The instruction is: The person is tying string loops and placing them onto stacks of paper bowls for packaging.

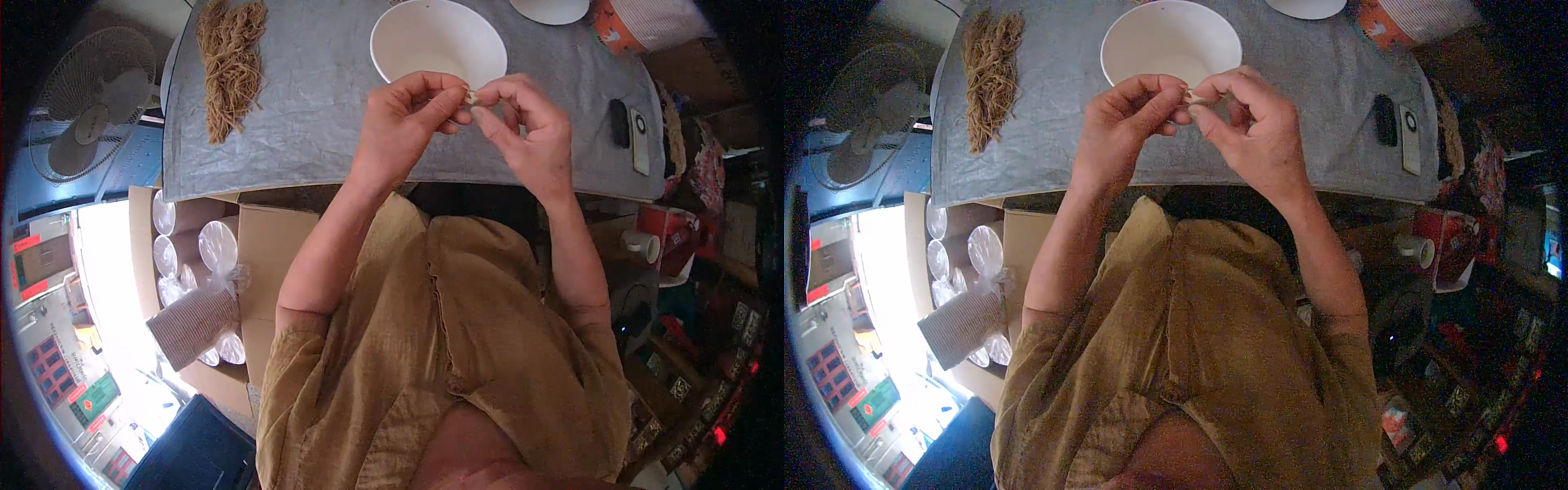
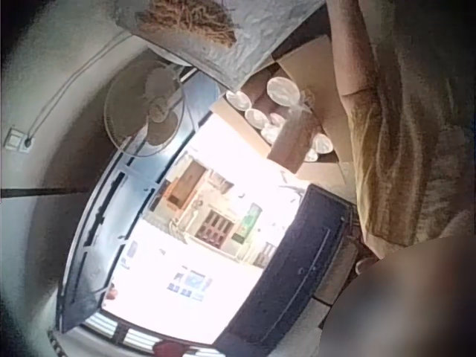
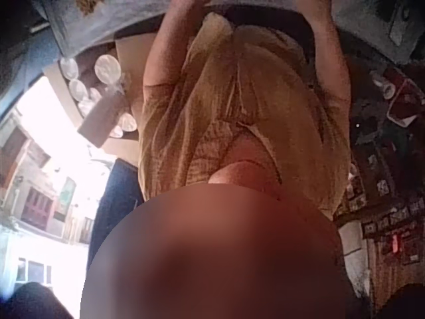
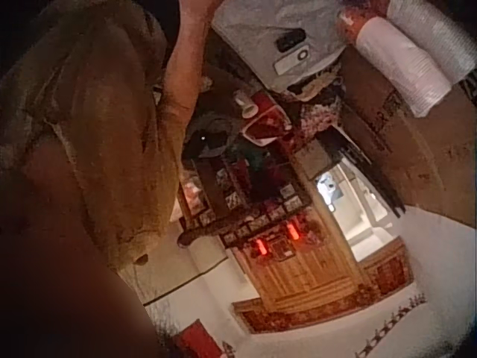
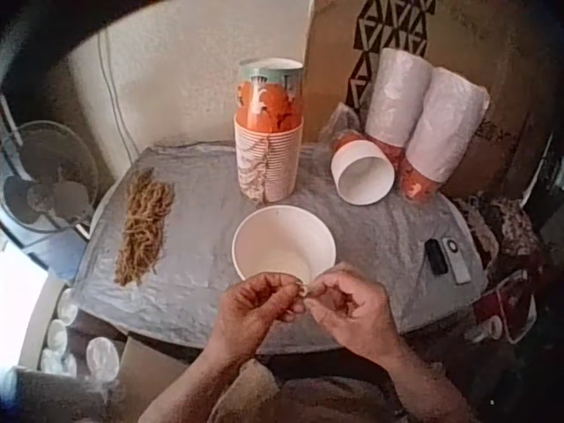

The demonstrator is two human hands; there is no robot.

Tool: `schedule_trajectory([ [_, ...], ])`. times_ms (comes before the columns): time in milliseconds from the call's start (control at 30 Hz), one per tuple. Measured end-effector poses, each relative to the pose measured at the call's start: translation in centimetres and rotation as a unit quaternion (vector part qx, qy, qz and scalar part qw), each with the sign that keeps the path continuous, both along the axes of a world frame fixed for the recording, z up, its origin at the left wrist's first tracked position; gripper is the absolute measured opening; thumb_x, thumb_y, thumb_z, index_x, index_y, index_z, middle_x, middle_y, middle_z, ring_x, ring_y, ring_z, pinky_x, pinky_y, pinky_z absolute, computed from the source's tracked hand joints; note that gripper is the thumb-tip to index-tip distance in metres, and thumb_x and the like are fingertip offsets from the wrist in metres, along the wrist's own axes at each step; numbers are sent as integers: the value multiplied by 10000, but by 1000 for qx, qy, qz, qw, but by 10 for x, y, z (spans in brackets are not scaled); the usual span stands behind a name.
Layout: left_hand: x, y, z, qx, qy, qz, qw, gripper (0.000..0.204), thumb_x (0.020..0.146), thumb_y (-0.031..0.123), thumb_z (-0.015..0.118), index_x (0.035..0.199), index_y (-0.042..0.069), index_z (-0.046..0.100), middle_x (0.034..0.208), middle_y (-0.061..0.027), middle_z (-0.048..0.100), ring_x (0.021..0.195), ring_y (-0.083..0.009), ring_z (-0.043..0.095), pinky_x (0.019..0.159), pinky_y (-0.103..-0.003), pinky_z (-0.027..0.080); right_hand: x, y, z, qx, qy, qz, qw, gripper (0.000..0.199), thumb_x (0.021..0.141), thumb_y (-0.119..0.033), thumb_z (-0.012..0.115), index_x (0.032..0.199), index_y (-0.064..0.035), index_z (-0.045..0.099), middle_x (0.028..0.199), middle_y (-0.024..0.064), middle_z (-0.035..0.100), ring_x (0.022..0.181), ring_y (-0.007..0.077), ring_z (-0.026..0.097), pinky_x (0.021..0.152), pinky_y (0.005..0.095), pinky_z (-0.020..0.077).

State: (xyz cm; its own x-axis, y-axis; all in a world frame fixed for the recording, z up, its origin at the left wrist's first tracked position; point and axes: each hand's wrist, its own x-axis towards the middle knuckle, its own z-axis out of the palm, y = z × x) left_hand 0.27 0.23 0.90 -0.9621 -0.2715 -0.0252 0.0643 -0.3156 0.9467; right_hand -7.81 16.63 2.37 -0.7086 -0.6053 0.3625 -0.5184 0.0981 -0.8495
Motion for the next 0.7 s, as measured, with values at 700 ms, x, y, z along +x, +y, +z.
schedule_trajectory([
  [700, -1, 5, 1, -5, -1, 1, 1000, 195, 927, 117, 662, 1050, -33, 677, 898, -85, 714, 833, -129, 675, 752, -248, 542, 1, 0, -7, -6, 14, -43, 999, 65, 850, -18, 697, 911, -15, 673, 799, -10, 631, 631, 39, 522, 554, 201, 414],
])
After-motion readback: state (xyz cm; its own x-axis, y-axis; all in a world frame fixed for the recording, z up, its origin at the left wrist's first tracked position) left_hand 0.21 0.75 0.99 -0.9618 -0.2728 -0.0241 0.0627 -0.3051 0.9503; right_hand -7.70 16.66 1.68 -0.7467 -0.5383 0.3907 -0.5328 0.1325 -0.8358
